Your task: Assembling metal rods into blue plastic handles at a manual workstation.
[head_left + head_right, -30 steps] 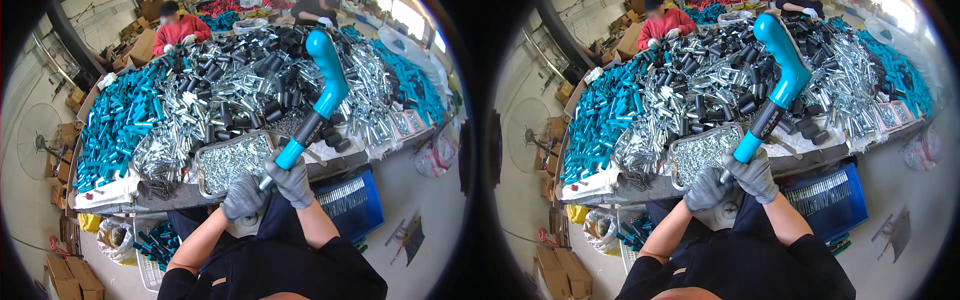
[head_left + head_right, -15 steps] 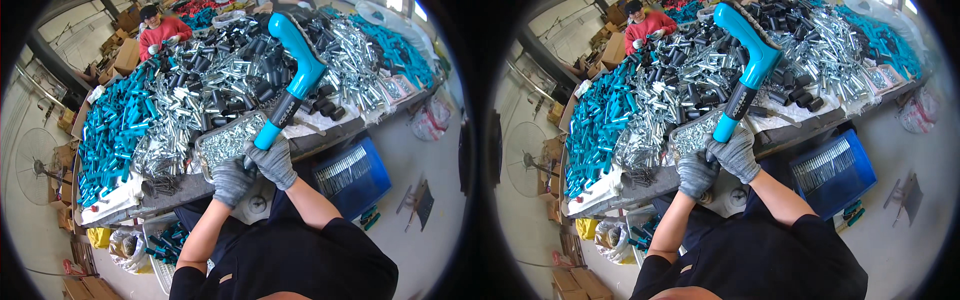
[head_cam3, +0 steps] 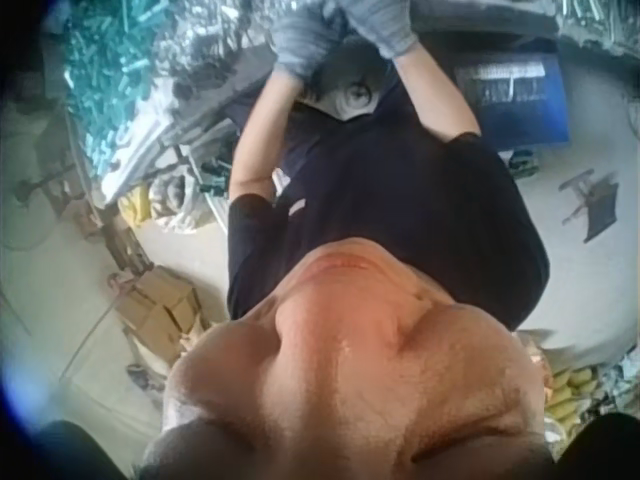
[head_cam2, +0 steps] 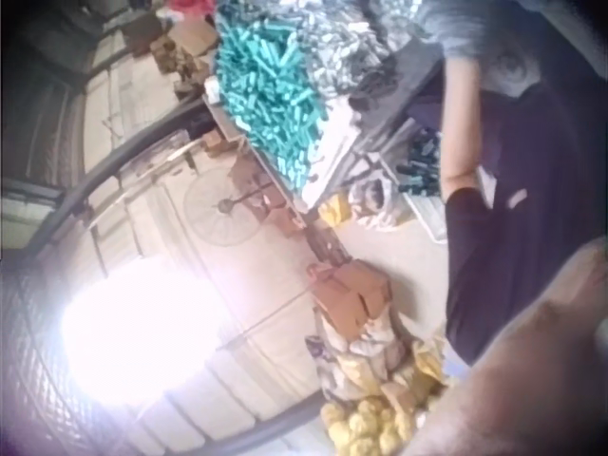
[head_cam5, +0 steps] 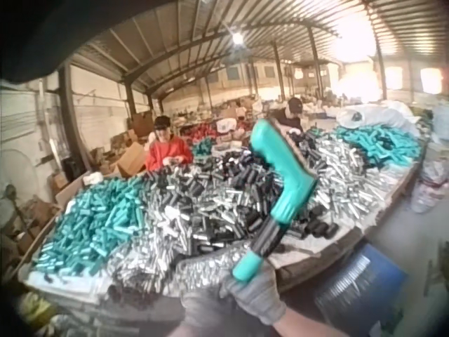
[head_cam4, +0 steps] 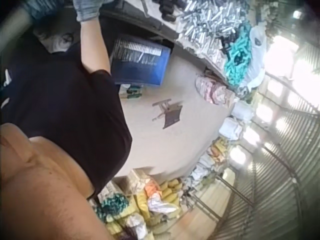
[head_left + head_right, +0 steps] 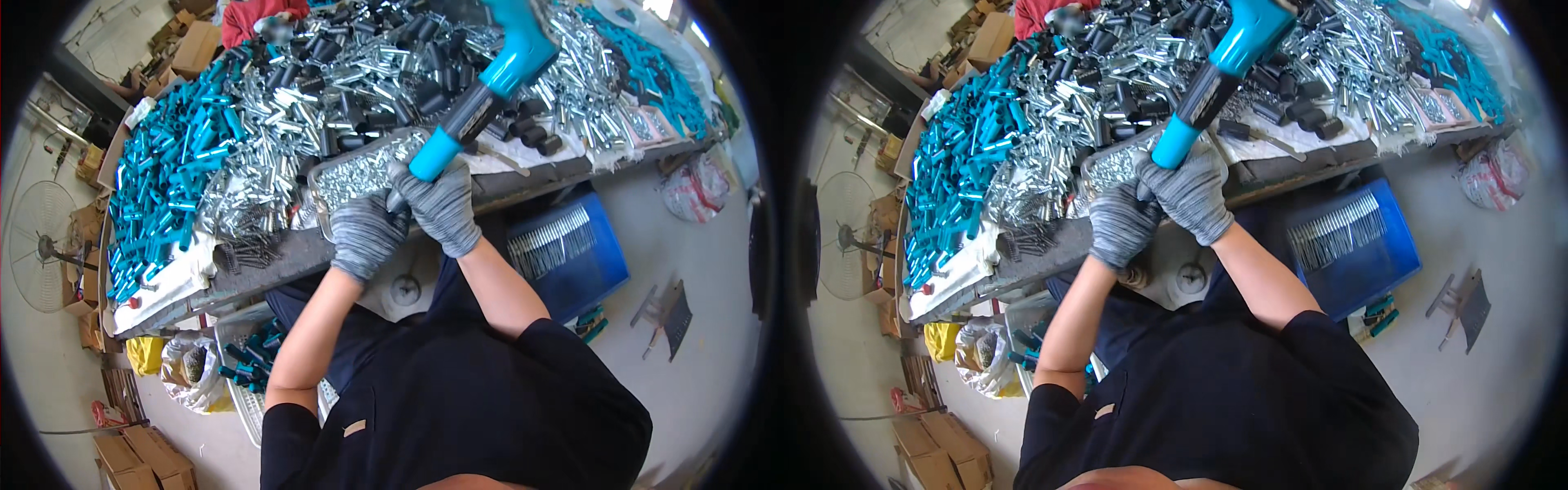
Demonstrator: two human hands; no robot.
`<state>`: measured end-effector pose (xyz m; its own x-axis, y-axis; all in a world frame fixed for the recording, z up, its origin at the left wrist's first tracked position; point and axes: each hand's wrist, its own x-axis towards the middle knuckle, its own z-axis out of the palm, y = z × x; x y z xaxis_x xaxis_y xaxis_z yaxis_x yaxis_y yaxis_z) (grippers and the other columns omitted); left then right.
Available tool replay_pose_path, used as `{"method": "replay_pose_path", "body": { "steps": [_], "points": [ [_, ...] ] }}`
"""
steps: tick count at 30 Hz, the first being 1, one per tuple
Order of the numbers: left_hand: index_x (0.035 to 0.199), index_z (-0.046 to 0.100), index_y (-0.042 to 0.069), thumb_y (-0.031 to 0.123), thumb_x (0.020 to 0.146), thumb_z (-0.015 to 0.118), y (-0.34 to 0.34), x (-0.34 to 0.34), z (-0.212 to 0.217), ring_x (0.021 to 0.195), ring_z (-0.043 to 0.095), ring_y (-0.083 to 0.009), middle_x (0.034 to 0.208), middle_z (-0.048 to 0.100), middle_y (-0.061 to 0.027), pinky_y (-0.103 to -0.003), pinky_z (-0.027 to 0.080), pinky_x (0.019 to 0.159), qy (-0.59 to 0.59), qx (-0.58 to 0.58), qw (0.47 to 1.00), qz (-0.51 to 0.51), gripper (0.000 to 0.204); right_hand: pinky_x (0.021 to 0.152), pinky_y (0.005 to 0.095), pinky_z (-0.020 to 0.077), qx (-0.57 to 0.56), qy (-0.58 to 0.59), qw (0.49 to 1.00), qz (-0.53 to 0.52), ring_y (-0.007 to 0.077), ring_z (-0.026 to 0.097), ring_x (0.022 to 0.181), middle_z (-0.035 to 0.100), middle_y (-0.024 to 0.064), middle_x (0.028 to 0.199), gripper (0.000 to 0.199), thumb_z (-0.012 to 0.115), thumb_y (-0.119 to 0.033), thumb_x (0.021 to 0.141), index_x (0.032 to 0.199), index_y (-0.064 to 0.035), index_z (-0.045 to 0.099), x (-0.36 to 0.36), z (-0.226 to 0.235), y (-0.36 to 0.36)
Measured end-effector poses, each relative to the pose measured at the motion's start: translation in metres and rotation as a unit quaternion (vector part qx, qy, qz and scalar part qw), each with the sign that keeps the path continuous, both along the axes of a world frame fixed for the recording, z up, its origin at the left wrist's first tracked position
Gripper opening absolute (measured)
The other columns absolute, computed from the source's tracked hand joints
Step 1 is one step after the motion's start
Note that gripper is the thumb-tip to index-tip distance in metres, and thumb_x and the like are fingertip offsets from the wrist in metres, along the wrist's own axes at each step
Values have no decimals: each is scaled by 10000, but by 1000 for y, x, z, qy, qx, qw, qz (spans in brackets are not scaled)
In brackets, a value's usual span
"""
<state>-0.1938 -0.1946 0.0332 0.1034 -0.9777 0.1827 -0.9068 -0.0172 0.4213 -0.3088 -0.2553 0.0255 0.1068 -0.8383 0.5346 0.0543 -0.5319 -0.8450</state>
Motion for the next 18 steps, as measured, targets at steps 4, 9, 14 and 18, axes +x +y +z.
{"method": "replay_pose_path", "body": {
  "steps": [4, 9, 14, 18],
  "points": [
    [701, 588, 85, 249, 824, 652, 26, 5, 3, 446, 521, -190, 529, 514, -45, -322, 397, 416, 692, 267, 654, -149, 215, 657, 246, 453, 105, -111, 954, 257, 98, 555, 692, 583, 10, 725, 289, 739, -294, 768, 827, -66, 572, -19, 16, 6],
    [853, 626, 43, 228, 828, 609, 26, -14, -12, 526, 590, -282, 625, 602, -155, -386, 456, 486, 301, -67, 942, -132, 188, 622, 226, 438, 119, -35, 973, 195, 62, 553, 698, 602, 1, 747, 187, 722, -188, 803, 840, -69, 583, -20, -6, 0],
    [901, 632, 61, 214, 813, 612, 7, -2, -16, 545, 586, -302, 605, 569, -146, -405, 468, 521, -9, -99, 987, -123, 178, 609, 229, 444, 80, -69, 993, 49, 65, 550, 690, 584, -11, 756, 188, 738, -163, 793, 880, -69, 601, -9, -12, -1],
    [845, 573, 71, 150, 859, 592, 20, 2, -48, 434, 477, -219, 529, 440, -56, -339, 398, 435, 321, -96, 884, -328, 82, 619, 243, 456, 178, -211, 910, 308, 112, 535, 636, 555, 27, 706, 332, 744, -320, 754, 862, -51, 584, -27, 12, 21]
  ]
}}
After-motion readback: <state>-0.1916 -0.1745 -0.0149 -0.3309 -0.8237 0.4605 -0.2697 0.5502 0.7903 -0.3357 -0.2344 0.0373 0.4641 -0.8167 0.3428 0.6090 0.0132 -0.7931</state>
